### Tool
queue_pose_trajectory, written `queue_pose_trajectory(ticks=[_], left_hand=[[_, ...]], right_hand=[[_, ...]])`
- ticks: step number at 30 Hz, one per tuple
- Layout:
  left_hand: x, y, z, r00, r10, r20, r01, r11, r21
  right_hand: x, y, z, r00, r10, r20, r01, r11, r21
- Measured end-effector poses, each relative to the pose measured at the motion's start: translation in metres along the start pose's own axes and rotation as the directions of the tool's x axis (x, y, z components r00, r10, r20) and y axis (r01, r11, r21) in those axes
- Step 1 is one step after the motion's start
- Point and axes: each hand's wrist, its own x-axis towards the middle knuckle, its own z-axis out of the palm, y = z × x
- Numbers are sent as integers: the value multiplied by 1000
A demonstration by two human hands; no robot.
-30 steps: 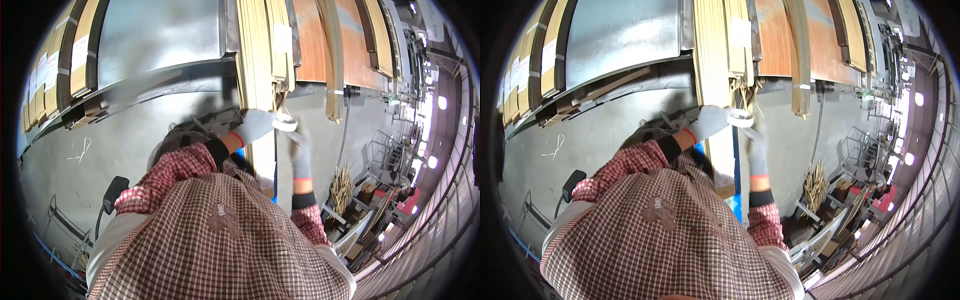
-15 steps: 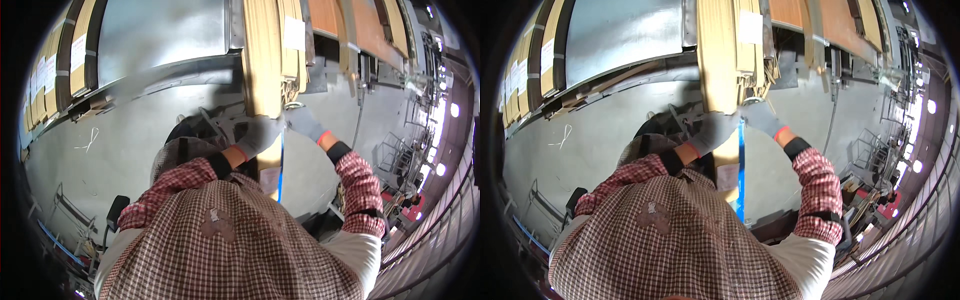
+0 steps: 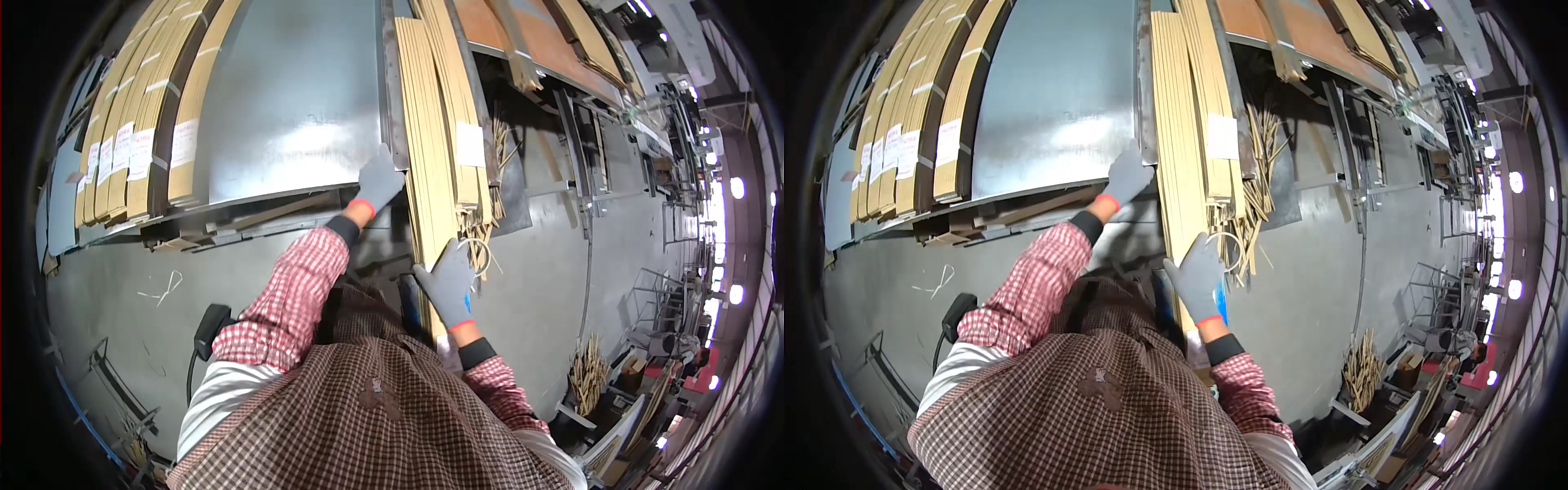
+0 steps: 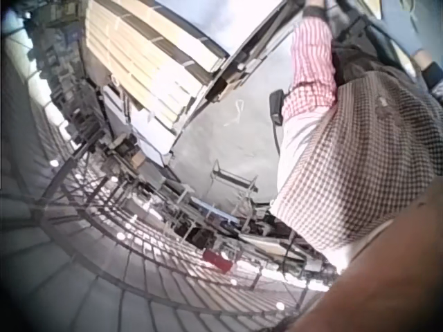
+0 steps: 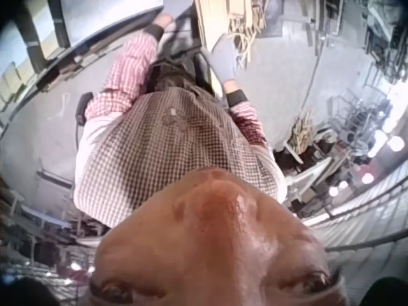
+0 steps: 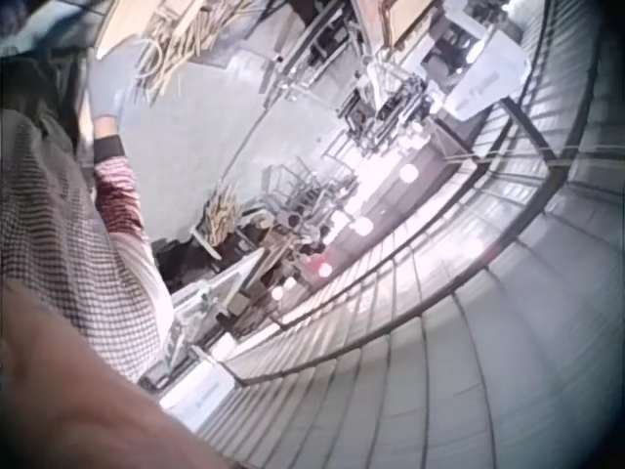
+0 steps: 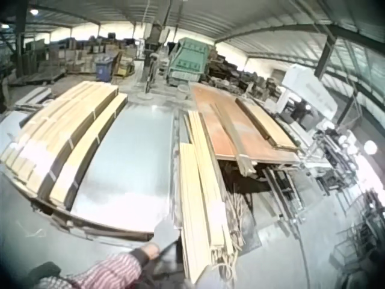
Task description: Manually strapping and bundling long stacks of thin material strips in an industrial setting.
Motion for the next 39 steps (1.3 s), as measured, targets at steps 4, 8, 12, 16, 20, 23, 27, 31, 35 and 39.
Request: queue_pose_trajectory(ticks=[4, 8, 12, 16, 20, 23, 27, 31, 35, 39], left_hand=[[28, -37, 7, 988, 132, -78, -130, 991, 31], [1, -65, -30, 963, 257, -78, -260, 965, -38], [-34, -89, -72, 956, 291, -21, -286, 949, 129], [-123, -26, -82, 934, 292, -205, -301, 953, -16], [-129, 7, 25, 870, -67, 488, 358, 767, -532], [-169, 49, 54, 998, 11, 57, 15, 903, -428], [-229, 20, 59, 924, 347, 164, -328, 936, -128], [-187, 46, 24, 765, -26, 643, 181, 967, -177], [-176, 37, 52, 899, -8, 438, 140, 952, -270], [-204, 28, 63, 943, -21, 333, 71, 988, -139]], right_hand=[[2, -1, 9, 996, 56, -65, -49, 992, 112], [2, 4, 8, 994, 105, -32, -102, 992, 75], [1, 8, 8, 990, 127, 56, -133, 984, 118], [14, 40, 4, 997, 71, -14, -58, 907, 418], [39, 51, 9, 968, 141, 209, -213, 899, 383], [14, 70, 18, 989, 23, 144, -80, 912, 401], [-41, 95, 19, 942, -121, 312, -49, 873, 486], [-3, 89, 19, 979, -161, 129, 107, 931, 348], [21, 73, 28, 988, -149, 27, 131, 930, 344], [-2, 77, 30, 978, 1, 210, -102, 876, 471]])
